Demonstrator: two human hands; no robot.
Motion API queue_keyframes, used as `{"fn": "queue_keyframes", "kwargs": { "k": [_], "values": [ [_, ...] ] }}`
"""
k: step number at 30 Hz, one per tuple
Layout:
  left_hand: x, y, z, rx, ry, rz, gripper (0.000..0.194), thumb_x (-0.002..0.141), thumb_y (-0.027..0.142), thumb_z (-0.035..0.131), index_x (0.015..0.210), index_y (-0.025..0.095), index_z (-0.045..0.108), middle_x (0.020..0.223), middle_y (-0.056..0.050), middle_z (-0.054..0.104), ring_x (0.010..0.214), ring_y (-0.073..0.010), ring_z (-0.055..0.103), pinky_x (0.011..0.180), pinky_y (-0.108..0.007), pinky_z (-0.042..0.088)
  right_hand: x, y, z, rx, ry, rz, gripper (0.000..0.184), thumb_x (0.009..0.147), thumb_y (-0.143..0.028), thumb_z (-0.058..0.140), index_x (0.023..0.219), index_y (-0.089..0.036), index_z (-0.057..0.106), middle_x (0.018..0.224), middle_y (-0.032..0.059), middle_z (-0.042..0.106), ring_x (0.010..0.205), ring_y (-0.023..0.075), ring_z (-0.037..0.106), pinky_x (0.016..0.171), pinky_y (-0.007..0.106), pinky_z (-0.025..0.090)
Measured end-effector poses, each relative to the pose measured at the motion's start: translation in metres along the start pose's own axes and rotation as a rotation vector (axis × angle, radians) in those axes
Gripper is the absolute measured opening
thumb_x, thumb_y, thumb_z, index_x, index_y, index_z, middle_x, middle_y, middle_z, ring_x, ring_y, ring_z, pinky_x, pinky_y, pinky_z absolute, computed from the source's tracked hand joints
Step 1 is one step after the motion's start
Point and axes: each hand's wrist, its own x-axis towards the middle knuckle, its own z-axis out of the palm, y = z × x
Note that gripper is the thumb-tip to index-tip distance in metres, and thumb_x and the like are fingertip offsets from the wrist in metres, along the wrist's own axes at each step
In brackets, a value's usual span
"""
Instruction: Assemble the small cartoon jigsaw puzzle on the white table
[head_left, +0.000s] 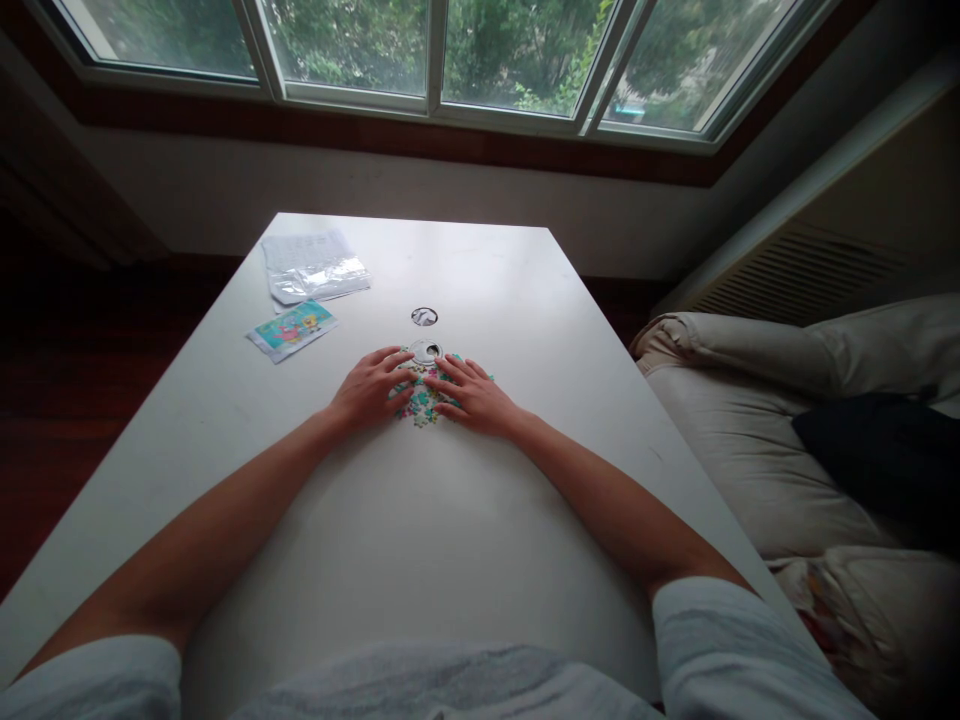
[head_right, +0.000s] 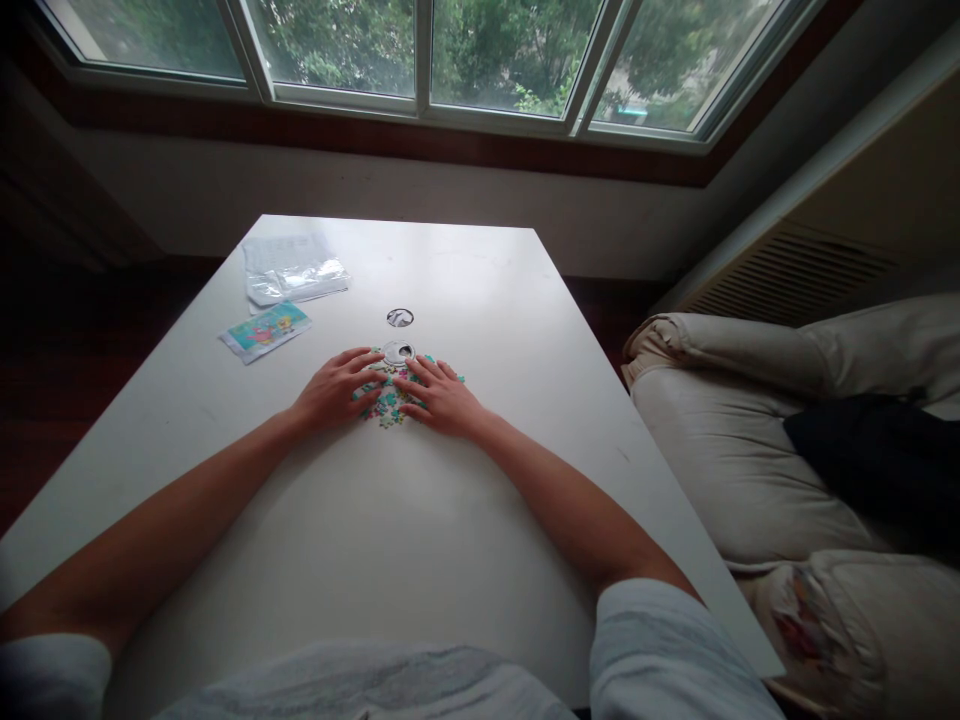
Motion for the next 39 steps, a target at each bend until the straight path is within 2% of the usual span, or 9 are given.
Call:
{"fn": "queue_keyframes", "kwargs": {
  "k": [12, 20, 25, 32, 35, 39],
  "values": [
    [0.0013, 0.0020, -0.0039, 0.020, 0.007, -0.015, 0.024, 0.096, 0.035, 0.055, 0.105, 0.029, 0.076, 0.142, -0.002, 0.063, 0.141, -0.0283, 0.047, 0.117, -0.052, 0.043, 0.0012, -0.0028, -0.0023, 0.019, -0.003, 0.004, 0.057, 0.105, -0.055, 0.040, 0.156, -0.032, 0.042, 0.169, 0.0047, 0.026, 0.157, 0.0291, 0.021, 0.126, 0.052, 0.022],
    [0.0024, 0.0064, 0.0011, -0.002, 0.072, -0.035, 0.029, 0.099, 0.038, 0.051, 0.111, 0.027, 0.075, 0.141, -0.003, 0.064, 0.136, -0.0263, 0.051, 0.114, -0.049, 0.045, 0.0007, -0.0010, 0.0009, 0.006, 0.004, -0.002, 0.058, 0.104, -0.056, 0.041, 0.157, -0.033, 0.040, 0.169, 0.0042, 0.024, 0.157, 0.0287, 0.021, 0.127, 0.052, 0.020],
    [0.0040, 0.0070, 0.0002, 0.011, 0.047, -0.004, 0.029, 0.100, 0.038, 0.051, 0.102, 0.028, 0.078, 0.138, -0.002, 0.066, 0.135, -0.0266, 0.052, 0.114, -0.049, 0.046, 0.0010, -0.0009, 0.0024, 0.008, 0.007, 0.002, 0.059, 0.104, -0.056, 0.041, 0.158, -0.033, 0.039, 0.169, 0.0040, 0.024, 0.157, 0.0287, 0.021, 0.127, 0.052, 0.020],
    [0.0039, 0.0053, 0.0002, -0.022, 0.031, -0.004, 0.029, 0.099, 0.037, 0.051, 0.100, 0.028, 0.079, 0.131, -0.002, 0.070, 0.133, -0.0276, 0.053, 0.112, -0.050, 0.046, 0.0011, -0.0011, 0.0012, 0.015, 0.005, 0.003, 0.058, 0.104, -0.056, 0.040, 0.157, -0.033, 0.041, 0.169, 0.0044, 0.025, 0.157, 0.0291, 0.021, 0.127, 0.052, 0.020],
    [0.0032, 0.0048, 0.0019, -0.059, 0.055, -0.012, 0.027, 0.099, 0.037, 0.052, 0.105, 0.028, 0.077, 0.131, -0.002, 0.070, 0.130, -0.0255, 0.055, 0.113, -0.047, 0.046, 0.0011, -0.0007, 0.0024, 0.004, 0.008, -0.009, 0.059, 0.104, -0.056, 0.040, 0.158, -0.031, 0.039, 0.169, 0.0054, 0.025, 0.157, 0.0291, 0.021, 0.127, 0.052, 0.020],
    [0.0013, 0.0070, 0.0017, -0.067, 0.067, -0.029, 0.032, 0.098, 0.041, 0.054, 0.122, 0.028, 0.069, 0.139, -0.005, 0.063, 0.132, -0.0263, 0.053, 0.114, -0.046, 0.044, 0.0009, 0.0004, 0.0026, 0.011, 0.034, -0.019, 0.064, 0.104, -0.057, 0.040, 0.160, -0.028, 0.034, 0.169, 0.0074, 0.025, 0.156, 0.0282, 0.023, 0.127, 0.051, 0.019]
  ]
}}
